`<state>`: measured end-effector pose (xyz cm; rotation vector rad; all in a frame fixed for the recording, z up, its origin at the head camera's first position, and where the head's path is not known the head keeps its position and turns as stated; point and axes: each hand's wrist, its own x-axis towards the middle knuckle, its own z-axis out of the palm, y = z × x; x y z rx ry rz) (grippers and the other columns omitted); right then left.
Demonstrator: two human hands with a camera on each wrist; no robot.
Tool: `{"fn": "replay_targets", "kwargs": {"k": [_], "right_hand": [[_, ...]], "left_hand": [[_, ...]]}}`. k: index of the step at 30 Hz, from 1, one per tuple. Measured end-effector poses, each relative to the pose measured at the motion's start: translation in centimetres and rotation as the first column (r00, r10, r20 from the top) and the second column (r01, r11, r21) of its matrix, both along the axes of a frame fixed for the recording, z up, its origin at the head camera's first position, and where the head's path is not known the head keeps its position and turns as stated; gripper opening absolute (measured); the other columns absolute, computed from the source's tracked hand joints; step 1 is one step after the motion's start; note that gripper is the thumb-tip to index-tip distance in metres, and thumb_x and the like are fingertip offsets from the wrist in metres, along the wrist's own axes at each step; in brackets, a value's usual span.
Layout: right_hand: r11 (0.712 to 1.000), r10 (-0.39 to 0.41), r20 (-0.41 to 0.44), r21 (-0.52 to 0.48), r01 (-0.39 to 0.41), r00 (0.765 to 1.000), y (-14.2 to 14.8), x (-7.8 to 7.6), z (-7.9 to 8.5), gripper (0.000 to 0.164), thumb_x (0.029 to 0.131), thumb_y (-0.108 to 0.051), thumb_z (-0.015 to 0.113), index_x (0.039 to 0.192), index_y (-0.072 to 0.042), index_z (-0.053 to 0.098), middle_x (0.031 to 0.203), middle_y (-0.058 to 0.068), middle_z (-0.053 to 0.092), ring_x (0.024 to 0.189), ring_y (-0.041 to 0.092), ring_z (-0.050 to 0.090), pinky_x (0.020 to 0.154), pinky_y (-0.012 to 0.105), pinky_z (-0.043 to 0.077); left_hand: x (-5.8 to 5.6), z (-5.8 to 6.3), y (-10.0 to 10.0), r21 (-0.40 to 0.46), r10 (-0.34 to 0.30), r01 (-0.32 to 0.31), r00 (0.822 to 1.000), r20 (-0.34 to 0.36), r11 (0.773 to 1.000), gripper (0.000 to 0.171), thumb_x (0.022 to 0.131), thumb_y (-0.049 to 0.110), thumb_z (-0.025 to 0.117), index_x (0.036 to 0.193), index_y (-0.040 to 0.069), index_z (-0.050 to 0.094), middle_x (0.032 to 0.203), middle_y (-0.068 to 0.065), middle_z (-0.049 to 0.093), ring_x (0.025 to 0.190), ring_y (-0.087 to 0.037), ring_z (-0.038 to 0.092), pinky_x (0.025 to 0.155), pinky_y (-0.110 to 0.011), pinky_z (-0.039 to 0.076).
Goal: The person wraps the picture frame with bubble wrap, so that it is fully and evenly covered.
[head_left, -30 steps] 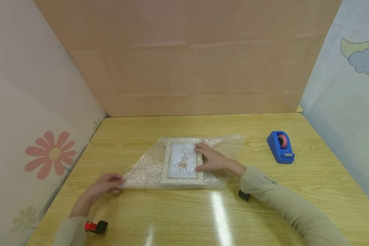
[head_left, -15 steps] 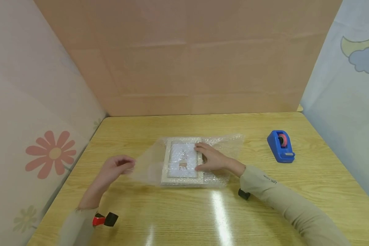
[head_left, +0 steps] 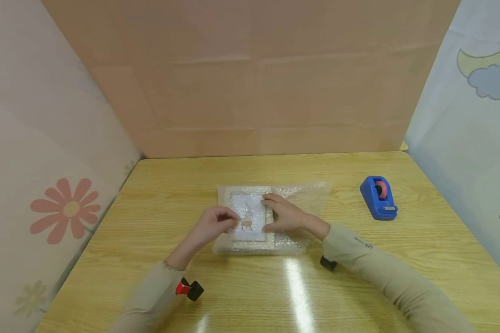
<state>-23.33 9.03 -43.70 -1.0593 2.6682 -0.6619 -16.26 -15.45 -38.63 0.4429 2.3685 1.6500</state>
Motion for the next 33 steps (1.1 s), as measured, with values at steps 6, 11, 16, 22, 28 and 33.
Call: {"fn": "replay_targets", "kwargs": {"k": [6, 11, 16, 22, 28, 33], "right_hand": [[1.0, 0.004, -0.017, -0.017, -0.004, 1.0, -0.2, 0.1, 0.1, 0.085, 0.073, -0.044, 0.071, 0.136, 0.003, 0.036, 0.145, 0.018, 0.025, 0.134, 0.035, 0.018, 0.108, 0.048, 0.017], [1.0, 0.004, -0.012, -0.026, -0.005, 1.0, -0.2, 0.2, 0.0, 0.084, 0.073, -0.041, 0.072, 0.136, 0.003, 0.036, 0.145, 0.018, 0.026, 0.134, 0.036, 0.017, 0.108, 0.048, 0.017], [1.0, -0.003, -0.017, -0.023, 0.002, 1.0, -0.2, 0.1, -0.1, 0.085, 0.072, -0.041, 0.072, 0.135, 0.004, 0.036, 0.145, 0.019, 0.025, 0.134, 0.035, 0.018, 0.108, 0.047, 0.017], [1.0, -0.01, -0.009, -0.019, 0.01, 1.0, -0.1, 0.1, -0.2, 0.086, 0.072, -0.041, 0.072, 0.136, 0.003, 0.035, 0.146, 0.018, 0.024, 0.135, 0.034, 0.017, 0.108, 0.047, 0.016], [1.0, -0.012, 0.001, -0.021, 0.012, 1.0, -0.1, 0.2, -0.1, 0.085, 0.072, -0.04, 0.072, 0.136, 0.003, 0.035, 0.146, 0.018, 0.023, 0.135, 0.035, 0.016, 0.108, 0.048, 0.017], [1.0, -0.005, -0.004, -0.023, 0.005, 1.0, -0.2, 0.3, 0.0, 0.085, 0.072, -0.039, 0.072, 0.136, 0.003, 0.035, 0.146, 0.018, 0.023, 0.135, 0.035, 0.016, 0.107, 0.049, 0.017]], "left_hand": [[-0.2, -1.8, 2.6, 0.004, -0.036, 0.036, 0.999, 0.036, 0.999, 0.015, 0.083, 0.001, 0.058, 0.09, -0.012, 0.064, 0.083, -0.013, 0.064, 0.067, -0.01, 0.056, 0.061, -0.027, 0.053], [0.3, -1.6, 3.9, -0.065, -0.044, 0.043, 0.999, -0.004, 0.997, 0.012, 0.08, -0.005, 0.056, 0.084, -0.013, 0.064, 0.076, -0.014, 0.064, 0.06, -0.009, 0.054, 0.056, -0.024, 0.052], [-0.7, -4.5, 4.2, -0.113, -0.023, 0.018, 0.999, -0.039, 0.993, 0.01, 0.078, -0.001, 0.058, 0.078, -0.005, 0.067, 0.067, -0.005, 0.062, 0.053, -0.005, 0.051, 0.05, -0.02, 0.047], [-1.0, -5.5, 4.6, -0.143, 0.035, -0.041, 0.998, -0.048, 0.989, 0.01, 0.077, 0.0, 0.059, 0.076, -0.002, 0.068, 0.066, -0.004, 0.062, 0.05, -0.005, 0.051, 0.047, -0.02, 0.045], [-0.9, -5.6, 4.9, -0.199, 0.038, -0.058, 0.994, -0.101, 0.978, 0.008, 0.075, 0.002, 0.062, 0.074, 0.002, 0.069, 0.066, -0.003, 0.064, 0.052, -0.004, 0.05, 0.049, -0.019, 0.045], [-0.7, -5.4, 5.0, -0.252, 0.025, -0.057, 0.991, -0.128, 0.966, 0.006, 0.074, 0.01, 0.068, 0.074, 0.006, 0.071, 0.068, 0.001, 0.065, 0.056, -0.004, 0.05, 0.052, -0.018, 0.044]]}}
